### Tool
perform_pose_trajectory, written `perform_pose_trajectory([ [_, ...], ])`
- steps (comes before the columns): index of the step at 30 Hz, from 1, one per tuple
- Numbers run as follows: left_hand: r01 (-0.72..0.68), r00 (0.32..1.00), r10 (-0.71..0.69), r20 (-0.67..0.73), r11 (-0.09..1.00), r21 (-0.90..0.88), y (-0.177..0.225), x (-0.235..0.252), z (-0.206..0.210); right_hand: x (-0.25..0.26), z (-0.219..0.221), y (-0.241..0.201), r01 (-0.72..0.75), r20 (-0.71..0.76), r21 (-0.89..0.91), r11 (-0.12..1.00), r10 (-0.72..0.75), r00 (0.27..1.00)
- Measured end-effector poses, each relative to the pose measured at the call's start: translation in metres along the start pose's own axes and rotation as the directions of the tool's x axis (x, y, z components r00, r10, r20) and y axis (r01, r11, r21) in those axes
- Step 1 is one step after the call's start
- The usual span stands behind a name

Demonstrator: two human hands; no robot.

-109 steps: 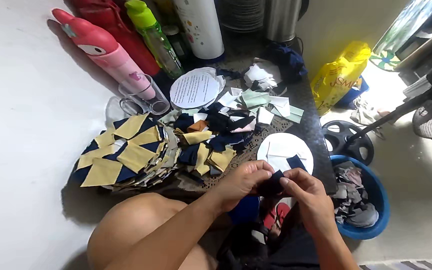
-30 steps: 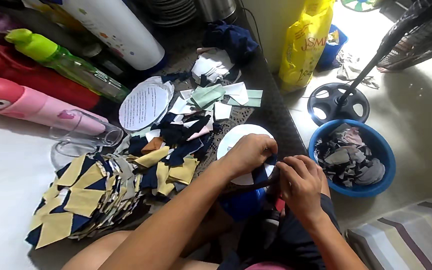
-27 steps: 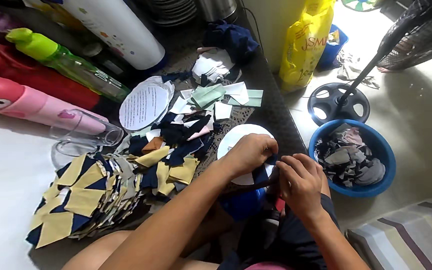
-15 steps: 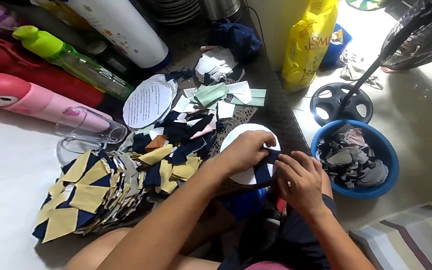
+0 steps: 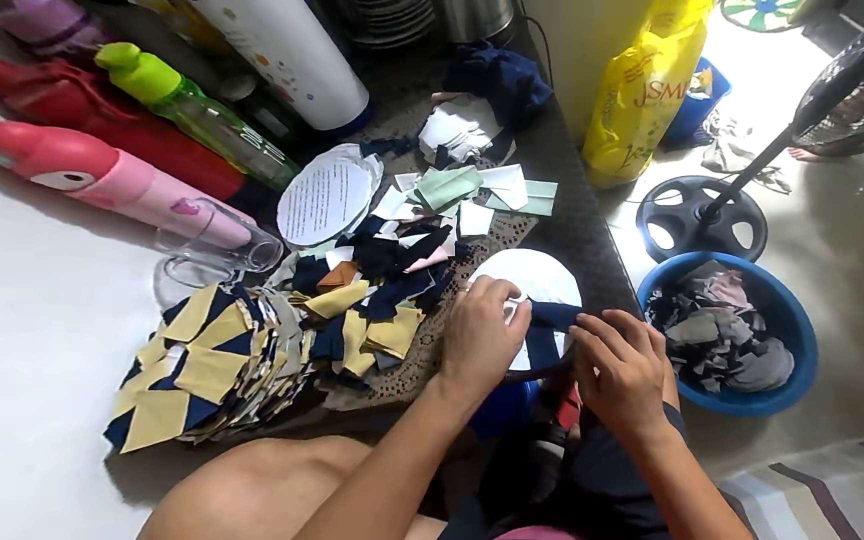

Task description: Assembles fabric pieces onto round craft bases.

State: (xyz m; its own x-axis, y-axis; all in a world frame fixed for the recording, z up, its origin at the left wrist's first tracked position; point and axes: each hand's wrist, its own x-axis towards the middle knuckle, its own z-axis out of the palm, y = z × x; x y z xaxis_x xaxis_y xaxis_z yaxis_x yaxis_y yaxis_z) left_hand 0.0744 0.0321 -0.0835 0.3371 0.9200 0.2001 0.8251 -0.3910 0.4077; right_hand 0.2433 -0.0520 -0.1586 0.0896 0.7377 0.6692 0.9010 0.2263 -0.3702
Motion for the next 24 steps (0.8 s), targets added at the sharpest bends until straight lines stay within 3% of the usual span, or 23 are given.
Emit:
perform_pose_trajectory([
  [5,0.154,0.982,-0.142,0.128,0.984,-0.093,0.005,0.002,0.001,0.001,-0.001,-0.001,0.002,0.006,-0.004,1.000,-0.002,1.000],
  [10,0.043,0.999,-0.046,-0.005,0.974,-0.224,0.001,0.004,0.013,0.000,-0.001,-0.001,0.001,-0.005,0.006,1.000,-0.001,1.000],
  [14,0.038,0.999,-0.042,-0.009,0.952,-0.303,0.003,0.003,0.009,0.000,0.000,0.000,0.005,-0.006,-0.002,1.000,-0.005,1.000],
  [20,0.176,0.982,-0.149,0.112,0.940,-0.292,0.010,0.006,0.006,-0.001,0.000,0.001,0.005,0.001,0.006,1.000,-0.005,1.000],
  [24,0.227,0.964,-0.204,0.173,0.966,-0.125,0.015,0.010,0.003,0.000,0.001,0.000,0.002,-0.005,-0.002,1.000,-0.002,1.000],
])
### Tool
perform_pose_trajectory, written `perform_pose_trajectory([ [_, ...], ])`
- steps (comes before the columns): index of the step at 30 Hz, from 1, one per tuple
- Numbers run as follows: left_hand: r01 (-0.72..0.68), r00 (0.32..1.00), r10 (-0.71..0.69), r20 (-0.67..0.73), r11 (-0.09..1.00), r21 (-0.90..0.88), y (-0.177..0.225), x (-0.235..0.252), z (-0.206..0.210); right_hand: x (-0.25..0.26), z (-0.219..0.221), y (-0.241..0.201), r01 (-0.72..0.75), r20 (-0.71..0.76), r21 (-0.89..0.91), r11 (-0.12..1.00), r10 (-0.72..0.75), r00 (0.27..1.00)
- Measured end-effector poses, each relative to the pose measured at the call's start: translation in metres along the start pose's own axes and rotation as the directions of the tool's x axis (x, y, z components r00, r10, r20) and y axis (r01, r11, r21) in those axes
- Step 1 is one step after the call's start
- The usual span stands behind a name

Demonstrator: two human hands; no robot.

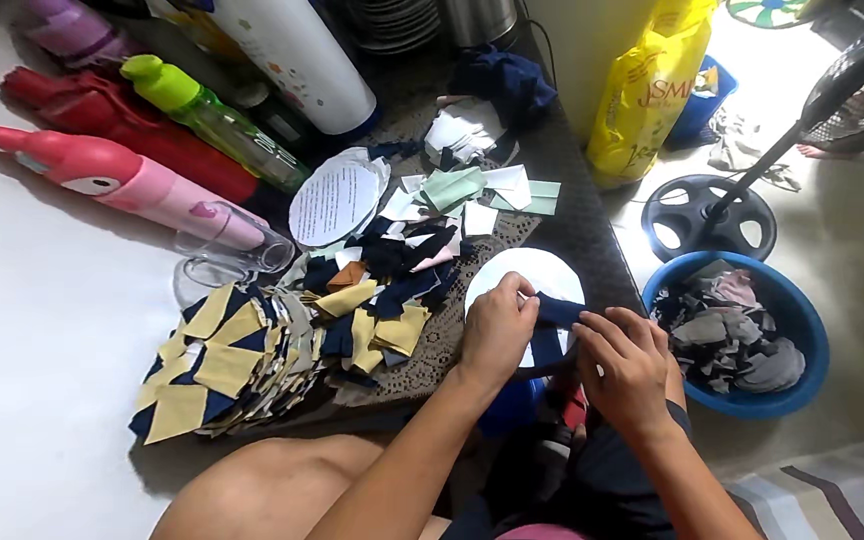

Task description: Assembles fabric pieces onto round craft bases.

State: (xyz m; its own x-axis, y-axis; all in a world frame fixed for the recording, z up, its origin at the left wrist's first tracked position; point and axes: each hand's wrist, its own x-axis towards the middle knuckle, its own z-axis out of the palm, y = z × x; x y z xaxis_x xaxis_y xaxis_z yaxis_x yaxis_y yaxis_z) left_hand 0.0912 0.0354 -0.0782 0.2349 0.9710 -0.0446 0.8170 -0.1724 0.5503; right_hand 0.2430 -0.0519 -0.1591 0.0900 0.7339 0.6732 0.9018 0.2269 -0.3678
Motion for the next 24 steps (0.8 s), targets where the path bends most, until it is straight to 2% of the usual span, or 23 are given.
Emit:
perform_pose_trajectory([
  [3,-0.022,1.000,0.020,0.018,0.988,0.155,0.003,0.000,0.000,0.000,0.000,0.000,0.002,-0.002,-0.005,1.000,-0.002,1.000],
  [6,-0.064,0.995,0.084,-0.061,0.961,0.271,0.002,-0.003,0.001,0.001,0.000,0.000,0.003,0.004,-0.013,1.000,-0.003,1.000],
  [8,-0.144,0.961,0.212,-0.178,0.932,0.334,-0.004,-0.005,0.005,0.000,0.001,0.000,0.005,0.000,-0.013,1.000,-0.005,1.000],
  [10,-0.251,0.913,0.341,-0.224,0.902,0.351,-0.010,-0.006,0.014,0.000,0.000,0.000,0.004,0.004,-0.011,1.000,-0.004,1.000],
  [12,-0.342,0.893,0.414,-0.175,0.879,0.333,-0.010,-0.011,0.028,0.001,0.000,0.000,0.006,0.003,-0.006,1.000,-0.006,1.000],
  [15,-0.368,0.917,0.397,-0.033,0.876,0.313,-0.007,-0.016,0.043,0.002,-0.002,-0.001,0.008,0.005,-0.002,1.000,-0.008,1.000],
  [17,-0.365,0.929,0.365,0.060,0.878,0.310,-0.008,-0.014,0.042,0.003,-0.003,-0.002,0.014,0.005,0.000,1.000,-0.014,1.000],
  [21,-0.410,0.909,0.372,0.188,0.877,0.249,-0.013,-0.006,0.031,0.007,-0.006,-0.003,0.000,0.023,0.033,0.999,0.000,1.000],
  [24,-0.419,0.903,0.378,0.205,0.880,0.224,-0.014,-0.004,0.028,0.017,-0.009,-0.002,-0.033,0.027,0.083,0.996,0.031,0.999],
])
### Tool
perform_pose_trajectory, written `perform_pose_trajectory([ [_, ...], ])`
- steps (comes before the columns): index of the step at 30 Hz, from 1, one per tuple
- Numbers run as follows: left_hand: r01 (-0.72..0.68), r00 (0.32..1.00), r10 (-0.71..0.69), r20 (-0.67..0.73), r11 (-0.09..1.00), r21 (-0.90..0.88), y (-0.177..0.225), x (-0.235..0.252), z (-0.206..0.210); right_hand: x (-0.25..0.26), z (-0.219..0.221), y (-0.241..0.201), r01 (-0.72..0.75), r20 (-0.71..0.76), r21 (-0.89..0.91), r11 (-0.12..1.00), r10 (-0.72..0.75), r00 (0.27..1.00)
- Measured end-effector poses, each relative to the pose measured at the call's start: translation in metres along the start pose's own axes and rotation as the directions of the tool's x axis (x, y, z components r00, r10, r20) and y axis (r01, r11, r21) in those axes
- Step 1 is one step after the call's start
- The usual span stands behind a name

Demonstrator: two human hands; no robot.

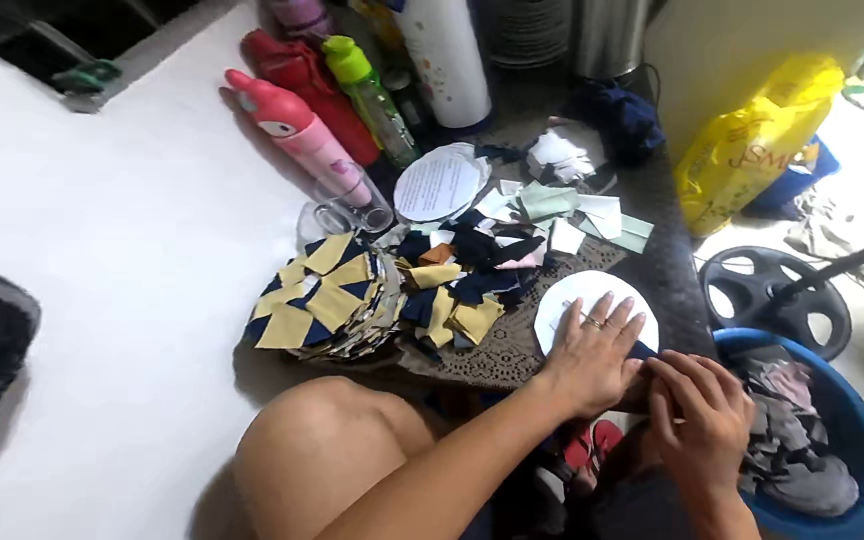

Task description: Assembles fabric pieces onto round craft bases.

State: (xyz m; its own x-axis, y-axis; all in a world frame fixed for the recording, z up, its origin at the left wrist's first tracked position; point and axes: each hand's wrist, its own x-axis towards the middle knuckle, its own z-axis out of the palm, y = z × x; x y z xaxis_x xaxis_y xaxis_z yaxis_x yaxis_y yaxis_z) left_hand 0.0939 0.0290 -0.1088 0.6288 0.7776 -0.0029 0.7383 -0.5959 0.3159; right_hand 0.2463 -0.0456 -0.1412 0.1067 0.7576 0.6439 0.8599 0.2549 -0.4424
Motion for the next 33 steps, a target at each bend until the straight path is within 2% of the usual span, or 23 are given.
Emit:
perform_pose_trajectory([
  [4,0.031,0.998,-0.030,0.051,0.999,-0.026,0.003,0.001,-0.006,0.024,-0.005,-0.001,-0.030,0.018,0.115,0.993,0.028,0.999],
  [6,0.048,0.999,-0.046,0.028,0.998,-0.045,0.005,0.000,-0.006,0.033,-0.001,0.001,-0.061,0.017,0.189,0.980,0.059,0.998],
  [8,0.035,0.997,-0.042,-0.072,0.995,-0.093,0.004,-0.004,-0.003,0.035,0.007,0.003,-0.128,0.020,0.244,0.961,0.126,0.992],
  [10,-0.033,0.968,-0.008,-0.251,0.987,-0.158,-0.002,-0.009,-0.002,0.035,0.013,0.004,-0.160,0.009,0.246,0.956,0.163,0.987],
  [12,-0.038,0.949,-0.018,-0.315,0.985,-0.171,-0.016,-0.019,-0.019,0.033,0.016,0.005,-0.145,-0.007,0.223,0.964,0.150,0.989],
  [15,0.126,0.968,-0.156,-0.195,0.979,-0.161,-0.048,-0.035,-0.077,0.032,0.017,0.003,-0.135,-0.004,0.182,0.974,0.138,0.990],
  [18,0.288,0.957,-0.290,-0.019,0.955,-0.075,-0.088,-0.046,-0.125,0.032,0.018,0.003,-0.121,-0.003,0.144,0.982,0.122,0.992],
  [20,0.348,0.933,-0.347,0.099,0.937,0.005,-0.109,-0.054,-0.140,0.031,0.020,0.004,-0.113,0.001,0.133,0.985,0.113,0.994],
  [22,0.344,0.925,-0.347,0.156,0.938,0.043,-0.124,-0.063,-0.142,0.031,0.021,0.004,-0.108,-0.002,0.127,0.986,0.109,0.994],
  [29,0.262,0.953,-0.265,0.147,0.964,0.040,-0.138,-0.069,-0.125,0.031,0.021,0.003,-0.123,-0.009,0.112,0.986,0.125,0.992],
  [31,0.260,0.960,-0.259,0.103,0.966,0.008,-0.141,-0.070,-0.124,0.031,0.022,0.003,-0.124,-0.013,0.104,0.987,0.126,0.992],
  [33,0.299,0.954,-0.300,-0.002,0.950,-0.094,-0.144,-0.070,-0.124,0.030,0.022,0.004,-0.125,-0.013,0.102,0.987,0.127,0.992],
])
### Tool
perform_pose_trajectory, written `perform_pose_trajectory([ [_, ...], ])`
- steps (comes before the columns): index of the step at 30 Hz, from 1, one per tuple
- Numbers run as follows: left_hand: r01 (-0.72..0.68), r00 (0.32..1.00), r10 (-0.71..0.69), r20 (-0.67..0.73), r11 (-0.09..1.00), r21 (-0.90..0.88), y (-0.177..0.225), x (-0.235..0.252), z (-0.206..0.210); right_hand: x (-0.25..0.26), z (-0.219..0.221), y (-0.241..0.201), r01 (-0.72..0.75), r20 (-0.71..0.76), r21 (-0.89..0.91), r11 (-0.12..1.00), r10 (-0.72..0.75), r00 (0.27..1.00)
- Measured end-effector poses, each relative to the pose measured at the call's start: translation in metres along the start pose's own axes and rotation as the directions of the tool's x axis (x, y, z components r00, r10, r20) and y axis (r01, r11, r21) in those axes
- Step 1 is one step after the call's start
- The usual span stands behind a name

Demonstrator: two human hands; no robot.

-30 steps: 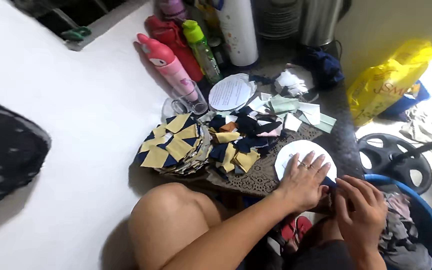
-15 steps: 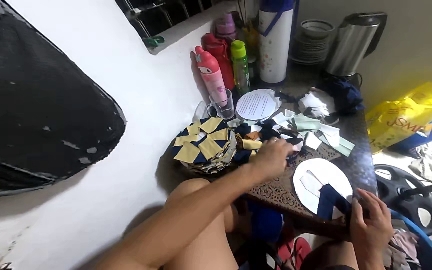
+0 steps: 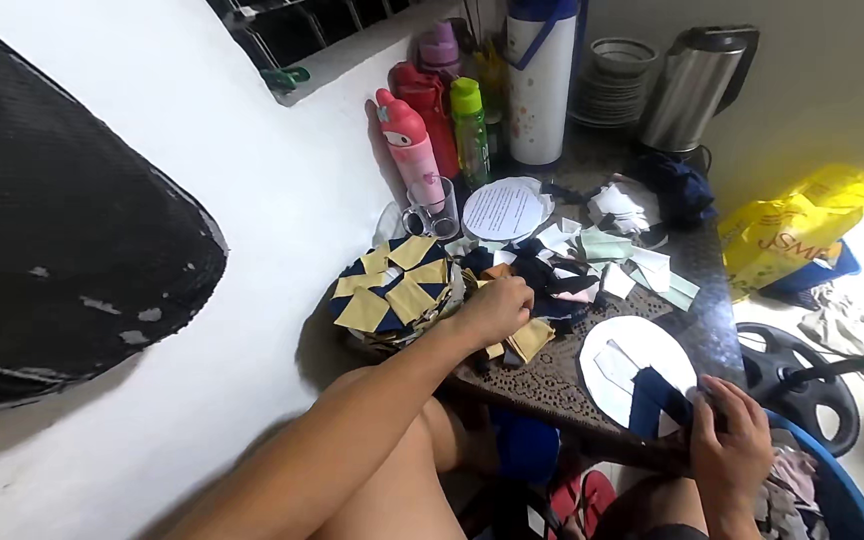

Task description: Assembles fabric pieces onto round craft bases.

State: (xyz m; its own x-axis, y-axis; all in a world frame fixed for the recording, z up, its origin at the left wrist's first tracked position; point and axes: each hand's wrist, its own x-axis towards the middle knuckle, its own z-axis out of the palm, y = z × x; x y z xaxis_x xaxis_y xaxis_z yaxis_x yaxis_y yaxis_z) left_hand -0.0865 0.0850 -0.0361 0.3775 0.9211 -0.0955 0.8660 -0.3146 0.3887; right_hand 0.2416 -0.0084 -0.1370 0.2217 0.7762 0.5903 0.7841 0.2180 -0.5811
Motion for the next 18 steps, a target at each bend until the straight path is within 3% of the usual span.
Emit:
perform_pose_trajectory([
  [5,0.216,0.934,-0.314,-0.168,0.876,-0.431,-0.007,0.011,-0.017,0.000,0.001,0.000,0.000,-0.006,0.003,1.000,0.000,1.000],
  [8,0.174,0.904,-0.412,-0.110,0.592,-0.787,-0.011,0.015,-0.023,0.000,0.000,-0.001,-0.003,-0.006,0.004,1.000,0.003,1.000],
  [10,0.154,0.891,-0.452,-0.042,0.388,-0.909,-0.008,0.015,-0.028,0.000,0.000,-0.001,-0.006,-0.005,0.004,1.000,0.006,1.000],
  [12,0.165,0.889,-0.458,-0.002,0.325,-0.931,-0.004,0.014,-0.032,0.000,0.000,-0.001,-0.008,-0.003,0.002,1.000,0.008,1.000],
  [14,0.177,0.904,-0.425,-0.052,0.480,-0.859,-0.004,0.013,-0.030,-0.001,-0.001,0.000,-0.008,0.006,0.005,1.000,0.008,1.000],
  [16,0.165,0.945,-0.306,-0.112,0.746,-0.645,-0.007,0.013,-0.023,-0.001,-0.002,0.000,-0.003,0.017,0.009,1.000,0.003,1.000],
  [18,0.137,0.979,-0.187,-0.085,0.903,-0.408,-0.003,0.012,-0.018,-0.001,-0.002,0.000,-0.003,0.019,0.007,1.000,0.003,1.000],
])
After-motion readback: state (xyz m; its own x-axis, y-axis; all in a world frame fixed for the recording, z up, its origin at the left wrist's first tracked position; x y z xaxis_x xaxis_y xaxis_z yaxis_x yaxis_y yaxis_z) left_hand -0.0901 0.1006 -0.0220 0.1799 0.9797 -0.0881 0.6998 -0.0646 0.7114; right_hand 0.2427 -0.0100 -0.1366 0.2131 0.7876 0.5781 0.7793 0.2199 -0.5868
